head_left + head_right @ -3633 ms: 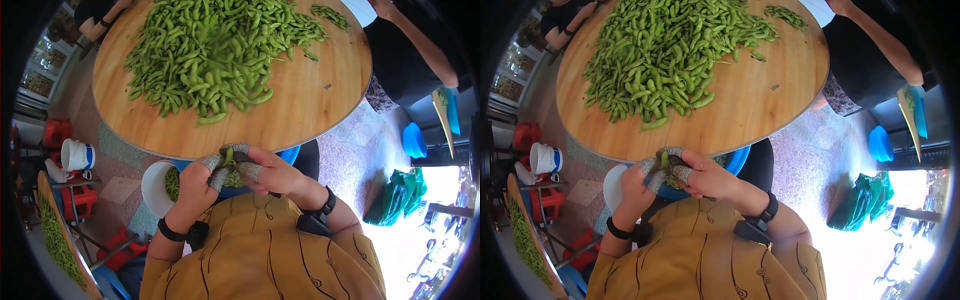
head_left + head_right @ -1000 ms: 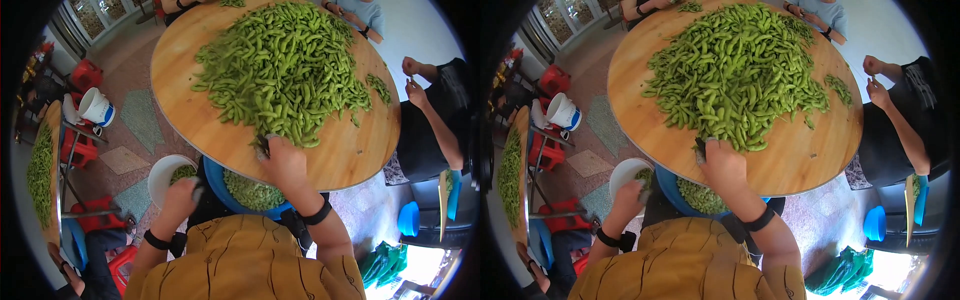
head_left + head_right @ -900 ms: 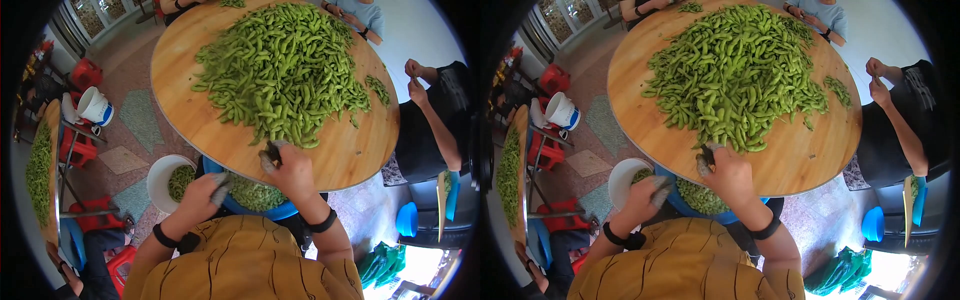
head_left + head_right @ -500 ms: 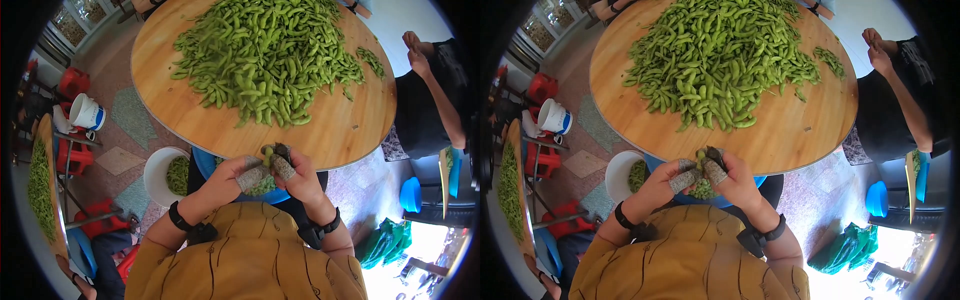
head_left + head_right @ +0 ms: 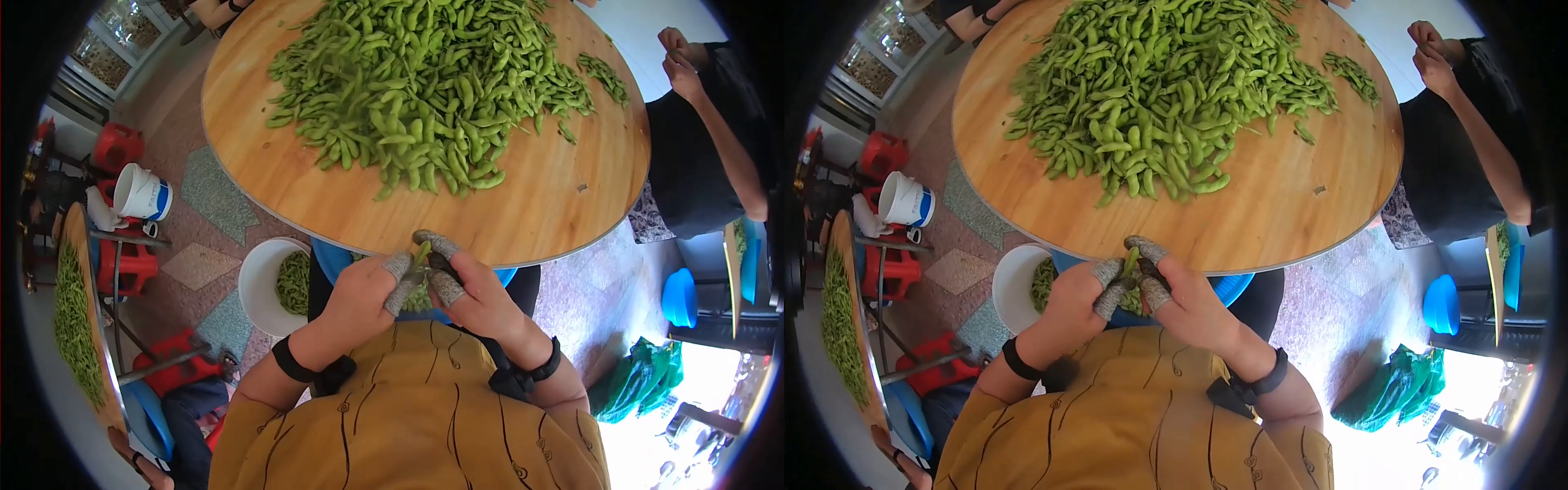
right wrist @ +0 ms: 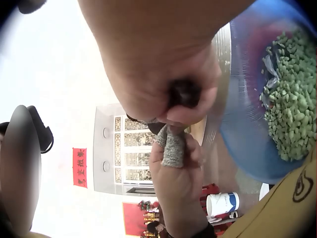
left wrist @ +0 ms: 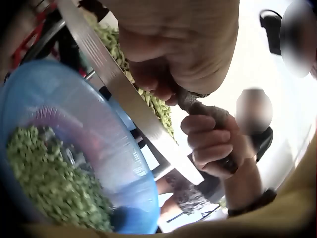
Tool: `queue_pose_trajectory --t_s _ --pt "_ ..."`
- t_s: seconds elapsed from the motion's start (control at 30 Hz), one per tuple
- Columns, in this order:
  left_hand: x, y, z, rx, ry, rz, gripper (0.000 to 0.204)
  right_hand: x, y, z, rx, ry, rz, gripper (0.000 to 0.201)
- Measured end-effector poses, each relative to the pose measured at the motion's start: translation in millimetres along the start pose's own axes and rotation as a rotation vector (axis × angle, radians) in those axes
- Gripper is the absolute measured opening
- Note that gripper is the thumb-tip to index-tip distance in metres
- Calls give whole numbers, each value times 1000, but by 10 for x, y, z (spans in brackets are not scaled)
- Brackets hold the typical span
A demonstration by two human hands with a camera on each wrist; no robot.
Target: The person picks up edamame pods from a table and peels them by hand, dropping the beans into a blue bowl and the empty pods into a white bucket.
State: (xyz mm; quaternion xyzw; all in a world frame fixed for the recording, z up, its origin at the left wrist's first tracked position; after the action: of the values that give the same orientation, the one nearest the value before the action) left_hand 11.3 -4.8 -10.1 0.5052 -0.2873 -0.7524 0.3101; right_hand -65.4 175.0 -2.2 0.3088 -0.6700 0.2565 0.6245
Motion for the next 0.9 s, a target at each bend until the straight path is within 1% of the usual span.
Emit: queue_pose_trajectory --t_s 0.03,0.1,0.13,0.2,0.23,0.3,0.43,0.5,0.53,0.6,0.63,0.7,0.73,0.8,0.83,0.9 --pt "3 -12 -14 7 -1 -2 20 0 -8 -4 -5 -3 4 40" --pt "11 -12 -27 -42 -10 -195 23 10 -23 15 90 -214 187 35" --pt "23 8 -45 -39 -9 -195 23 40 11 10 90 -215 189 35" --pt "80 36 -118 220 619 -1194 26 82 88 -51 272 -515 759 27" --pt "85 54 -117 224 622 -1194 26 41 104 -64 269 -516 763 27" --pt "91 70 -91 300 680 -1509 26 -64 106 -85 358 -600 1004 25" --pt "46 43 -60 322 723 -1471 29 6 90 -66 338 -626 1026 23" --pt "-32 19 -45 48 483 -778 28 128 43 -53 164 -593 619 25" --pt "-28 18 -46 51 485 -777 28 122 -1 -58 164 -593 622 25" --pt "-42 31 -33 53 82 81 24 114 -69 -80 116 -497 490 29" --pt "-30 12 -45 54 80 83 24 122 -77 -80 115 -494 492 29" --pt "-33 -12 -71 -179 -129 179 20 152 -79 -87 101 -440 406 32" --pt "-45 -24 -61 -176 -131 179 20 156 -76 -98 98 -438 408 32" --pt "-72 -42 -38 -264 -149 126 13 161 -72 -117 102 -417 431 33" --pt "-101 -16 -44 -264 -151 126 13 152 -70 -124 101 -417 431 33" --pt "-113 13 -71 67 587 -770 15 108 -59 -139 88 -448 454 34"
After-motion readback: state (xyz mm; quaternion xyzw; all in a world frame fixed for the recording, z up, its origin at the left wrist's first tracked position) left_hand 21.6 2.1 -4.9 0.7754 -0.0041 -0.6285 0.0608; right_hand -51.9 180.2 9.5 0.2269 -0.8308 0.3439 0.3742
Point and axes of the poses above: each hand's wrist, its own z-axis towards the middle knuckle, its own y-axis out of the back of the hand, x = y × z, the point moved 1 cm from there along z, towards the middle knuckle, and after that the axes turned 2 degrees about -x, right-handed, at the moved point
